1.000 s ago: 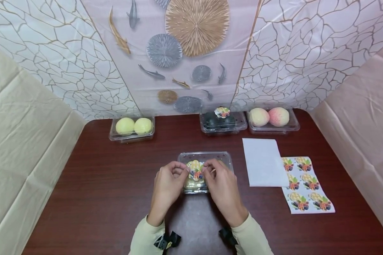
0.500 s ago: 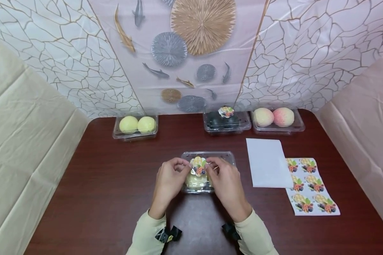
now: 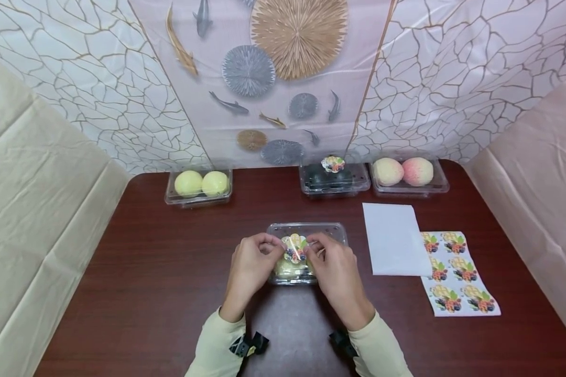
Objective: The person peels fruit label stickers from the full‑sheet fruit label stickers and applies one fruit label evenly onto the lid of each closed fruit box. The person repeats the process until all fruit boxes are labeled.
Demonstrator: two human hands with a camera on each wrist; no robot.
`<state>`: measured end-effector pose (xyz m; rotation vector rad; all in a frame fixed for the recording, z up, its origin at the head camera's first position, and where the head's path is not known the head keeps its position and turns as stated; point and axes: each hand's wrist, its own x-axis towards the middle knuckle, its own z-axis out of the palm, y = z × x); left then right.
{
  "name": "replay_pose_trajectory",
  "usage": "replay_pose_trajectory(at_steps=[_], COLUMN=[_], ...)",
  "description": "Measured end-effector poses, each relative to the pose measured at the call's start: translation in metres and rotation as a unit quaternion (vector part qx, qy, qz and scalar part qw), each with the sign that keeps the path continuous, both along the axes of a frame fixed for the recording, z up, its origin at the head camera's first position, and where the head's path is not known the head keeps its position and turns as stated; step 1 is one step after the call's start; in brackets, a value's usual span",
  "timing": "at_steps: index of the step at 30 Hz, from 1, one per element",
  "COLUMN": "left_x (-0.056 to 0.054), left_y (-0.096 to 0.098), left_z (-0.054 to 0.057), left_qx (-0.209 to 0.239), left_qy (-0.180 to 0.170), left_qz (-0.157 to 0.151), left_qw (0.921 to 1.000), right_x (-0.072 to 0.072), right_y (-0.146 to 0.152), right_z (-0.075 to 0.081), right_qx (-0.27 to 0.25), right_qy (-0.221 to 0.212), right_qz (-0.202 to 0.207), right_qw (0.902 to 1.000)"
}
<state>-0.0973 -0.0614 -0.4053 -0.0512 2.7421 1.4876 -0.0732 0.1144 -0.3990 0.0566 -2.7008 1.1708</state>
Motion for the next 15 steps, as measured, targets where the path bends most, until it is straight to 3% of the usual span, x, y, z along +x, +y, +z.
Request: replay_pose_trajectory(at_steps=[11, 15], left_x=[0.017, 0.021], left_y=[0.002, 0.004], left_z=[-0.001, -0.001], left_qx=[0.024, 0.023], left_qy=[-0.038, -0.034], left_qz=[-0.023, -0.021], left_qw=[0.9987, 0.9990], right_x=[0.015, 0.018], right_y=[0.005, 0.007], right_z=[0.003, 0.002], right_qx=[-0.013, -0.012], right_qy=[-0.035, -0.042], right_qz=[-0.008, -0.007], right_qw=[0.9993, 0.9990])
